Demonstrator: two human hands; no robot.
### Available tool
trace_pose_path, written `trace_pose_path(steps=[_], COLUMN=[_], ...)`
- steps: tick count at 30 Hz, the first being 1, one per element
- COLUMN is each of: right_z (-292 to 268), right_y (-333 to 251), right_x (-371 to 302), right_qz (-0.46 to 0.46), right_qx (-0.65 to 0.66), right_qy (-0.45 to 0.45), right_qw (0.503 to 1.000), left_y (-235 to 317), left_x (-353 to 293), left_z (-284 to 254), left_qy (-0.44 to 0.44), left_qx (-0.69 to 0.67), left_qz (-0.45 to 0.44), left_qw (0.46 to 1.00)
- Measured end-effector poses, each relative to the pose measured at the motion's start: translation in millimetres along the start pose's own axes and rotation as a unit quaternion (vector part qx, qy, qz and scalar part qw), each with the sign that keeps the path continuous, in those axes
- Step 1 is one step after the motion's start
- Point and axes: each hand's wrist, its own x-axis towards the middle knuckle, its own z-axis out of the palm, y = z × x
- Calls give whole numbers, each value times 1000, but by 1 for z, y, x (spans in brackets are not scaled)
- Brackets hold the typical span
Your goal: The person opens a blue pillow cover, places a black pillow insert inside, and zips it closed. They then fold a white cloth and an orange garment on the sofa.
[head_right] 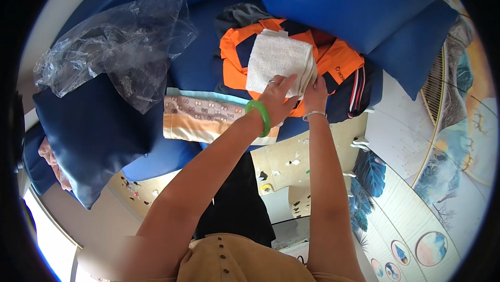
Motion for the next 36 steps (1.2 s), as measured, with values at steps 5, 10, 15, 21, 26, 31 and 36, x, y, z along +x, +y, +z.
trace_pose_path(steps=[5, 10, 15, 21, 26, 31, 36], right_z=[-6, -3, 4, 2, 3, 18, 28], right_y=[-14, -43, -39, -23, 13, 15, 90], right_x=[5, 11, 7, -1, -34, -51, -118], right_qz=[160, 53, 72, 38, 204, 151, 12], right_qx=[294, 140, 219, 249, 316, 338, -58], right_qy=[-35, -68, -39, 3, -47, 68, -1], right_qw=[942, 986, 972, 968, 925, 926, 998], left_y=[-38, -107, -165, -233, -254, -260, -218], left_x=[-15, -36, -75, -166, -203, -188, -185], left_z=[-23, -52, -88, -142, -170, -184, -185], left_qy=[184, 188, 164, 247, 182, 166, 123], left_qx=[9, 104, 208, 350, 335, 171, 15], left_qz=[50, -47, -234, -376, -397, -470, -336], left_qw=[982, 976, 936, 822, 835, 850, 934])
